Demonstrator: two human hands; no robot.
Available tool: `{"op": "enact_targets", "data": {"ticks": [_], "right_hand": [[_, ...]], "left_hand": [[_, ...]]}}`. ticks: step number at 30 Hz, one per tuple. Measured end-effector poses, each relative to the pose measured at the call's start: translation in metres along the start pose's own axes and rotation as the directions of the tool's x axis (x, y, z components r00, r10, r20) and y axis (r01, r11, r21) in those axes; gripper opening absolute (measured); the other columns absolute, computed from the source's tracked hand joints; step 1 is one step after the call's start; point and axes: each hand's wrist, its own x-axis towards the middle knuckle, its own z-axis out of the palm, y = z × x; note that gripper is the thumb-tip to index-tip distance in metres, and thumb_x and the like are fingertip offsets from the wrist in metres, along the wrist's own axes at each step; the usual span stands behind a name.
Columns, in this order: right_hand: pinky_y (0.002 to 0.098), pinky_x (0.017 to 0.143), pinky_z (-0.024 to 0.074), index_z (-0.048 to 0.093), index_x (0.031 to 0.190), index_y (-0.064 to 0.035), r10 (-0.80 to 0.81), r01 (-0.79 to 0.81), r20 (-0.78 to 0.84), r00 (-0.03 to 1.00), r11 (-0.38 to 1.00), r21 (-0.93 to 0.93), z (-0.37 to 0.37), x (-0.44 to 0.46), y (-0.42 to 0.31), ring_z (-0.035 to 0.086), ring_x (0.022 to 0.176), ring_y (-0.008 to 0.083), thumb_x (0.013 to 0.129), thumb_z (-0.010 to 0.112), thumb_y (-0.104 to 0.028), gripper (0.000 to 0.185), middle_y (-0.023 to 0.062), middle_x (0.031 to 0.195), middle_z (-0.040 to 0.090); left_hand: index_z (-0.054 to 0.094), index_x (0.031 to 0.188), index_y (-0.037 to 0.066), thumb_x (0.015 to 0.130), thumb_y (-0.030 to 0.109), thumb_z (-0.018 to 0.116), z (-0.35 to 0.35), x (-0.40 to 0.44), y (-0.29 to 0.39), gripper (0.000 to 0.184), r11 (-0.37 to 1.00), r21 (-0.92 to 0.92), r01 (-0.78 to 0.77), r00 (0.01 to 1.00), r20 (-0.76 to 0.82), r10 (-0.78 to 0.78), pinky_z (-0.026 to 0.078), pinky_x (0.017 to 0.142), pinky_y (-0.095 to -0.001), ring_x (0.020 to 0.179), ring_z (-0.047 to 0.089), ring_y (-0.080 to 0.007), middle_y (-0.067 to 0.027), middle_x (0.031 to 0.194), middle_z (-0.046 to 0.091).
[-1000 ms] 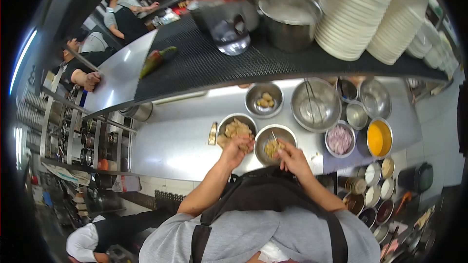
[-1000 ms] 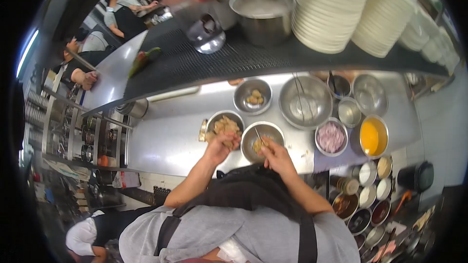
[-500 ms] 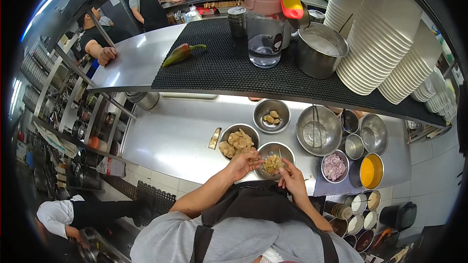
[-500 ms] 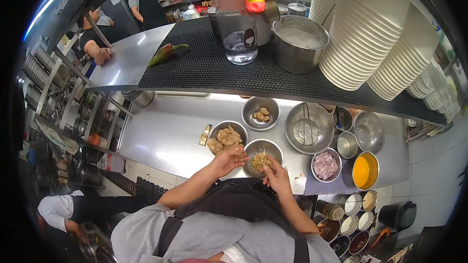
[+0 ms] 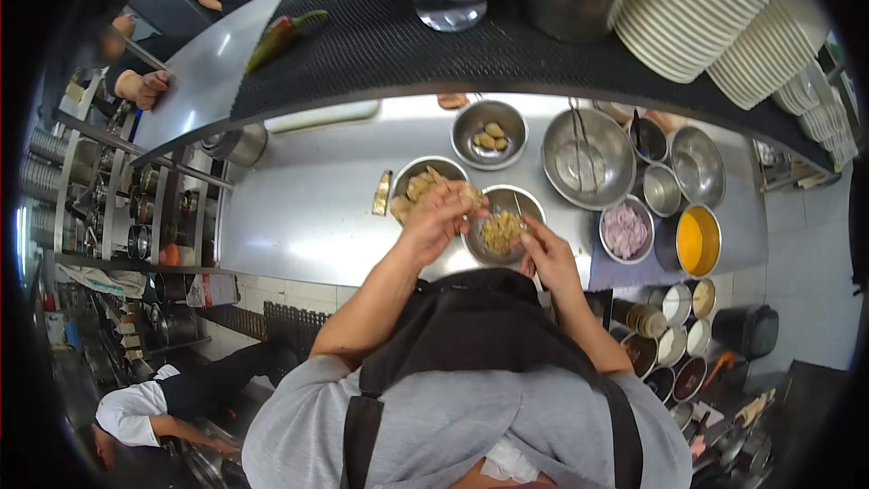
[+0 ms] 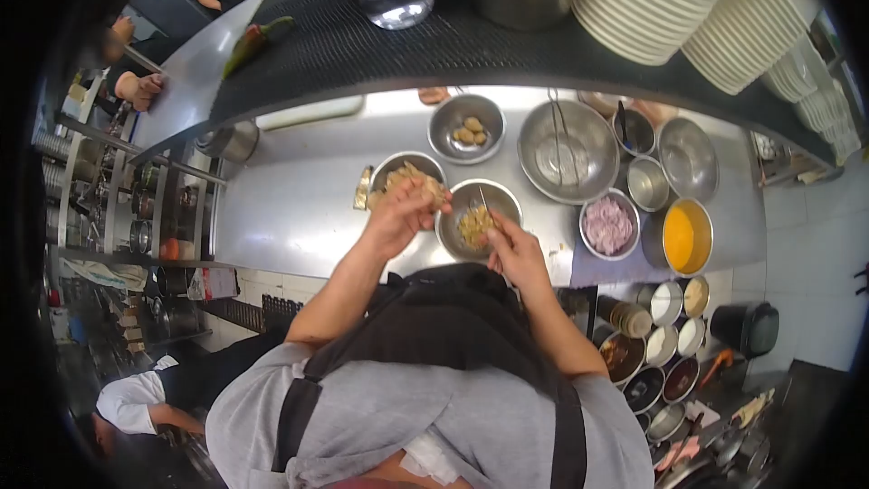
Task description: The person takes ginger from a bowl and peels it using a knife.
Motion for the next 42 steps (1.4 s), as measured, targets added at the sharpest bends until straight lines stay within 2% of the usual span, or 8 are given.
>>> {"op": "enact_targets", "data": {"ticks": [11,15,23,29,32,36,39,42], "right_hand": [[0.0232,0.049,0.0432,0.049,0.133,-0.0025,-0.130,0.141,0.079,0.988,0.976,-0.167,0.010,-0.009,-0.041,0.052,0.049,0.0088,0.093,0.054,-0.016,0.042,0.0087,0.082,0.069],[0.0273,0.054,0.0470,0.048,0.135,-0.0072,-0.134,0.149,0.081,0.988,0.963,-0.223,0.015,-0.013,-0.063,0.054,0.049,0.0137,0.092,0.056,-0.019,0.045,0.0113,0.083,0.068],[0.0358,0.076,0.0517,0.048,0.134,-0.0081,-0.297,0.336,0.164,0.941,0.879,-0.337,0.016,-0.008,-0.059,0.069,0.084,0.0285,0.091,0.055,-0.019,0.045,0.0181,0.094,0.067],[0.0342,0.067,0.0502,0.047,0.133,-0.0074,-0.010,0.050,0.178,0.984,0.974,-0.222,0.013,-0.015,-0.070,0.066,0.073,0.0220,0.092,0.053,-0.013,0.042,0.0139,0.083,0.067],[0.0234,0.043,0.0391,0.048,0.128,-0.0041,-0.274,0.290,0.109,0.956,0.939,-0.182,0.015,-0.007,-0.043,0.047,0.045,0.0076,0.093,0.053,-0.013,0.037,0.0064,0.074,0.064],[0.0231,0.042,0.0375,0.051,0.116,-0.0028,-0.293,0.306,0.094,0.952,0.933,-0.190,0.017,-0.002,-0.045,0.047,0.044,0.0072,0.094,0.052,-0.012,0.024,0.0065,0.072,0.063],[0.0283,0.057,0.0479,0.052,0.109,-0.0002,-0.191,0.199,0.057,0.980,0.961,-0.191,0.016,-0.003,-0.047,0.062,0.061,0.0166,0.094,0.053,-0.016,0.022,0.0119,0.082,0.065],[0.0240,0.048,0.0445,0.053,0.106,-0.0008,-0.023,0.019,0.117,0.993,0.999,0.040,0.011,-0.003,-0.045,0.057,0.052,0.0120,0.095,0.053,-0.017,0.020,0.0097,0.082,0.065]], "left_hand": [[0.053,0.116,0.002,0.091,0.008,0.058,0.008,-0.013,-0.004,0.027,0.999,-0.022,-0.024,0.998,0.061,0.026,0.046,0.061,-0.0228,0.085,0.064,-0.0153,-0.0075,0.100,0.064],[0.055,0.115,0.003,0.088,0.007,0.061,0.017,-0.016,-0.003,0.027,0.987,0.146,-0.072,0.995,0.072,0.062,0.043,0.063,-0.0236,0.085,0.061,-0.0139,-0.0063,0.096,0.064],[0.059,0.115,0.000,0.089,0.008,0.062,0.028,-0.018,0.002,0.028,0.975,0.212,-0.057,0.996,0.075,0.042,0.044,0.067,-0.0216,0.079,0.056,-0.0076,-0.0023,0.092,0.063],[0.058,0.116,-0.003,0.091,0.011,0.060,0.026,-0.016,-0.011,0.028,0.969,0.234,-0.078,0.995,0.085,0.060,0.045,0.071,-0.0247,0.083,0.057,-0.0110,-0.0053,0.095,0.063],[0.058,0.116,-0.003,0.091,0.011,0.060,0.028,-0.015,-0.010,0.029,0.916,0.392,-0.084,0.995,0.076,0.059,0.045,0.073,-0.0248,0.083,0.057,-0.0104,-0.0050,0.094,0.063],[0.058,0.116,-0.002,0.091,0.011,0.060,0.032,-0.014,-0.005,0.029,0.919,0.384,-0.087,0.992,0.119,0.044,0.046,0.075,-0.0251,0.085,0.057,-0.0107,-0.0050,0.095,0.064],[0.059,0.115,-0.002,0.091,0.011,0.060,0.037,-0.019,-0.012,0.027,0.899,0.434,-0.056,0.998,0.022,0.051,0.047,0.077,-0.0258,0.087,0.059,-0.0120,-0.0050,0.095,0.064],[0.057,0.117,-0.001,0.091,0.010,0.059,0.033,-0.016,-0.016,0.028,0.924,0.376,-0.065,0.997,0.066,0.043,0.048,0.079,-0.0279,0.090,0.061,-0.0149,-0.0068,0.098,0.064]]}}
